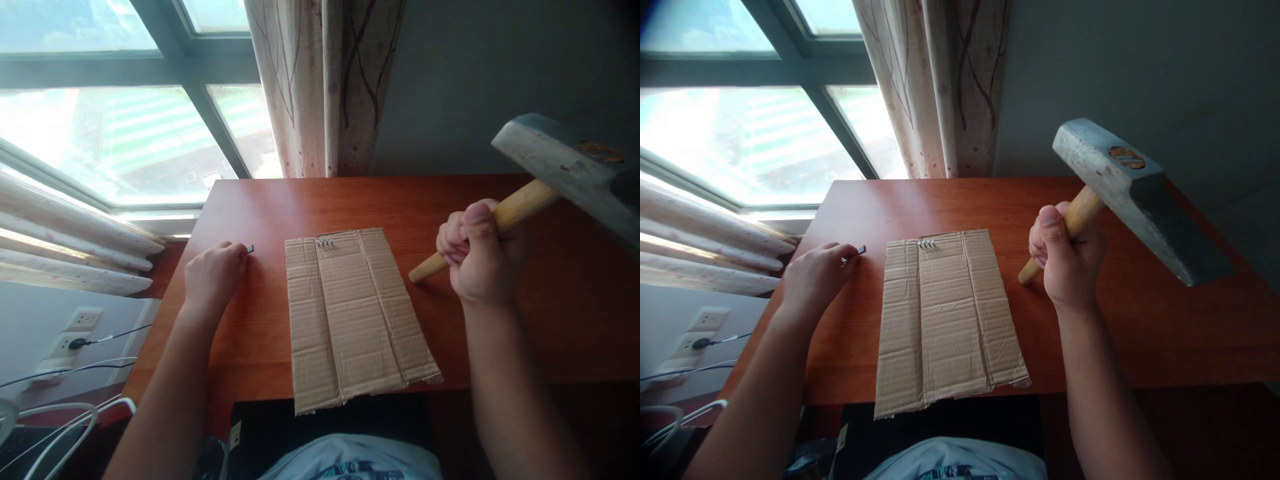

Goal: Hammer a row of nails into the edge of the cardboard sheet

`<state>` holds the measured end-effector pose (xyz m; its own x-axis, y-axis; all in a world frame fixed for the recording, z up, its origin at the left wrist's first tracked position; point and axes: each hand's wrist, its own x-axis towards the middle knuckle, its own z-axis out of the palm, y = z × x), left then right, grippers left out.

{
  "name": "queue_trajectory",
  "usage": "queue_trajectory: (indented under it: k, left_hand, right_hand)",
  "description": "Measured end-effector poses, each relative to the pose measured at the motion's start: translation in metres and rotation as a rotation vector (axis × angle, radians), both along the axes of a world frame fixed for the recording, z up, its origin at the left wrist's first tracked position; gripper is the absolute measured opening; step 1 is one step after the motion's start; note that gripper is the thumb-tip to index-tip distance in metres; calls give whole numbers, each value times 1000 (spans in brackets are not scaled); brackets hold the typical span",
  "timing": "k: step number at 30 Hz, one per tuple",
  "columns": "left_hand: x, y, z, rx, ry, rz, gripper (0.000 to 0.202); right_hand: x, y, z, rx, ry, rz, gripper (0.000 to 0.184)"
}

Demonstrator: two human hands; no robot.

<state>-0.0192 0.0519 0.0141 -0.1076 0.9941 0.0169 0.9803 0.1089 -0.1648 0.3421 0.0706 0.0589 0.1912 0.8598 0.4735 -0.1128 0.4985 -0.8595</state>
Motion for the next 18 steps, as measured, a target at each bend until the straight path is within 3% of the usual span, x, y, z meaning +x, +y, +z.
queue_trajectory:
  k: [13, 18]
  left_hand:
    - [-2, 0, -5, 22, 2, -2, 39]
    - [3, 1, 0, -18, 4, 5, 42]
  right_hand:
    - [2, 1, -1, 2, 23, 7, 51]
    - [2, 2, -2, 2, 19, 2, 51]
